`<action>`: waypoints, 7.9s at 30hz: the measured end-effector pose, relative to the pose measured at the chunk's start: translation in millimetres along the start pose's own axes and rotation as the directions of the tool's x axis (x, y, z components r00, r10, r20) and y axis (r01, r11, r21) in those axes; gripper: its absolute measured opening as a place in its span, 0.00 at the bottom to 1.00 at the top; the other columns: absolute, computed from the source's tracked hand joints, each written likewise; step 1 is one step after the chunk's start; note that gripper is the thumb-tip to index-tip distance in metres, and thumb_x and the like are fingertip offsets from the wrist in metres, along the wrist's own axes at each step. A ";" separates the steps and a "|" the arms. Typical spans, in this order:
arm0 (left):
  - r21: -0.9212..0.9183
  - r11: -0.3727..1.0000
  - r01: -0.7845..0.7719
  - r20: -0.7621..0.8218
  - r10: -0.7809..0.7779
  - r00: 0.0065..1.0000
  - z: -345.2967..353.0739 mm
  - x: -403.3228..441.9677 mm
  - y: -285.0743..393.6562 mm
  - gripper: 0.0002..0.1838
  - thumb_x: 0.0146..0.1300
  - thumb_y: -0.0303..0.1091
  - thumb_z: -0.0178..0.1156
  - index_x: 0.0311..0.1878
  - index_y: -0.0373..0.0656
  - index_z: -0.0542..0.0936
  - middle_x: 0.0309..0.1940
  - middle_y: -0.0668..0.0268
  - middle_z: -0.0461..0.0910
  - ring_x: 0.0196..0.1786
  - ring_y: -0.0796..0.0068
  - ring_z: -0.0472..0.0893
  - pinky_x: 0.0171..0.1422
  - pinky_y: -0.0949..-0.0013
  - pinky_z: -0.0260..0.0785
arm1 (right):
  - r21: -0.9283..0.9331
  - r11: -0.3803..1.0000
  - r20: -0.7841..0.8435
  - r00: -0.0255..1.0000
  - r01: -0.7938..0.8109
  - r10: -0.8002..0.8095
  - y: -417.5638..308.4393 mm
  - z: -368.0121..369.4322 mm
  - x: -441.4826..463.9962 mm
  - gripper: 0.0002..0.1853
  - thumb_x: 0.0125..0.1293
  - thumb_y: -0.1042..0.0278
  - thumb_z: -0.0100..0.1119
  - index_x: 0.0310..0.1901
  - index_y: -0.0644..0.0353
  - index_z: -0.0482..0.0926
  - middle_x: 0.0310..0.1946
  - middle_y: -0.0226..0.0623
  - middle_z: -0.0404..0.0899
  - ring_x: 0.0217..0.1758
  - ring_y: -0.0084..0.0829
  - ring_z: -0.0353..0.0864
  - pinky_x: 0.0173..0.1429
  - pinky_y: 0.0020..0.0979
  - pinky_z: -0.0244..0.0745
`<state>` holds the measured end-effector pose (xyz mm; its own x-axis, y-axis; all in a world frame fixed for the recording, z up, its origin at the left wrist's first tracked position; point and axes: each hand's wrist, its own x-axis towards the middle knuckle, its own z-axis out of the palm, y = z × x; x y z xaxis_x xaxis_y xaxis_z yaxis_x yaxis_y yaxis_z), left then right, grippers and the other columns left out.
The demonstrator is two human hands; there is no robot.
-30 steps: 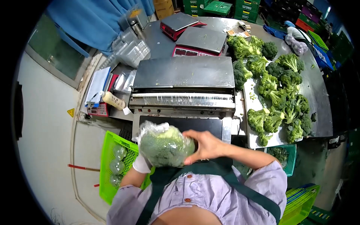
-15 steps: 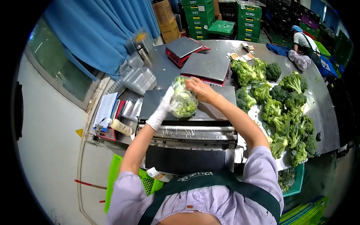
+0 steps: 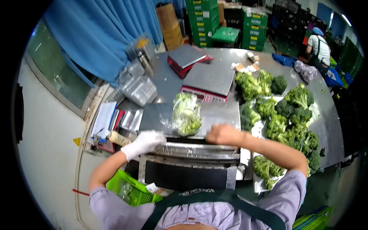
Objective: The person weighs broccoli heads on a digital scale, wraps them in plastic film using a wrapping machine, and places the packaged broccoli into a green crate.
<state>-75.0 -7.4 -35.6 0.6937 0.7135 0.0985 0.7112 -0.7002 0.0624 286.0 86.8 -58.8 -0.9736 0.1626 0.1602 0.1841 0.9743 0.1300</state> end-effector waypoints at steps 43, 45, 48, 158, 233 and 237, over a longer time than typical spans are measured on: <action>-0.635 0.737 0.232 -0.115 -0.387 0.915 28.0 80.5 -12.9 0.57 0.34 0.47 0.76 0.68 0.44 0.55 0.60 0.55 0.68 0.61 0.61 0.70 0.63 0.65 0.63 | 0.656 0.682 -0.080 0.869 -0.323 0.488 35.5 58.6 66.1 0.74 0.32 0.31 0.72 0.68 0.71 0.33 0.59 0.71 0.60 0.55 0.62 0.71 0.59 0.44 0.69; -0.688 0.667 0.285 -0.078 -0.459 0.885 29.1 77.1 -10.0 0.52 0.37 0.48 0.75 0.66 0.44 0.60 0.58 0.57 0.71 0.59 0.63 0.72 0.62 0.65 0.64 | 0.782 0.543 -0.056 0.832 -0.307 0.552 29.9 24.3 67.5 0.71 0.31 0.32 0.73 0.68 0.69 0.43 0.58 0.69 0.63 0.57 0.61 0.69 0.61 0.43 0.68; -0.730 0.607 0.314 -0.049 -0.505 0.862 21.5 61.3 12.2 0.45 0.39 0.47 0.74 0.62 0.43 0.66 0.53 0.57 0.76 0.56 0.63 0.75 0.60 0.65 0.66 | 0.808 0.499 -0.051 0.807 -0.314 0.589 10.6 2.5 61.2 0.68 0.33 0.34 0.74 0.68 0.67 0.47 0.58 0.67 0.64 0.59 0.58 0.69 0.62 0.43 0.67; -0.851 -0.512 0.118 0.189 -0.090 0.978 123.3 -41.3 257.4 0.51 0.50 0.52 0.68 0.69 0.35 0.52 0.67 0.55 0.57 0.69 0.68 0.57 0.71 0.67 0.49 | 0.579 -0.767 0.322 0.786 0.278 0.528 -203.5 19.6 -44.6 0.26 0.65 0.51 0.38 0.12 0.58 0.66 0.10 0.36 0.67 0.23 0.40 0.69 0.45 0.43 0.67; -0.798 -0.043 0.601 -0.445 -0.632 -0.635 186.8 -410.4 169.0 0.15 0.61 0.29 0.58 0.51 0.36 0.76 0.58 0.56 0.67 0.59 0.63 0.69 0.62 0.63 0.63 | 0.765 -0.581 -0.542 0.763 0.276 -0.352 -274.7 -106.8 80.6 0.19 0.61 0.51 0.60 0.40 0.60 0.81 0.41 0.54 0.77 0.42 0.53 0.76 0.44 0.46 0.72; -0.857 0.242 0.456 -0.429 -0.825 -0.368 122.6 -278.3 136.1 0.13 0.62 0.26 0.56 0.51 0.37 0.76 0.60 0.60 0.66 0.59 0.65 0.69 0.61 0.65 0.65 | 0.577 -0.536 -0.781 0.607 0.616 -0.143 -284.1 -137.7 56.5 0.20 0.58 0.46 0.63 0.41 0.54 0.81 0.39 0.49 0.77 0.39 0.53 0.75 0.38 0.48 0.72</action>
<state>-157.4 -297.9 -176.3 -0.8909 0.3037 0.3379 0.3908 0.1332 0.9108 197.2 -202.4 48.1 -0.5122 -0.1630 0.8432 -0.7764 -0.3319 -0.5358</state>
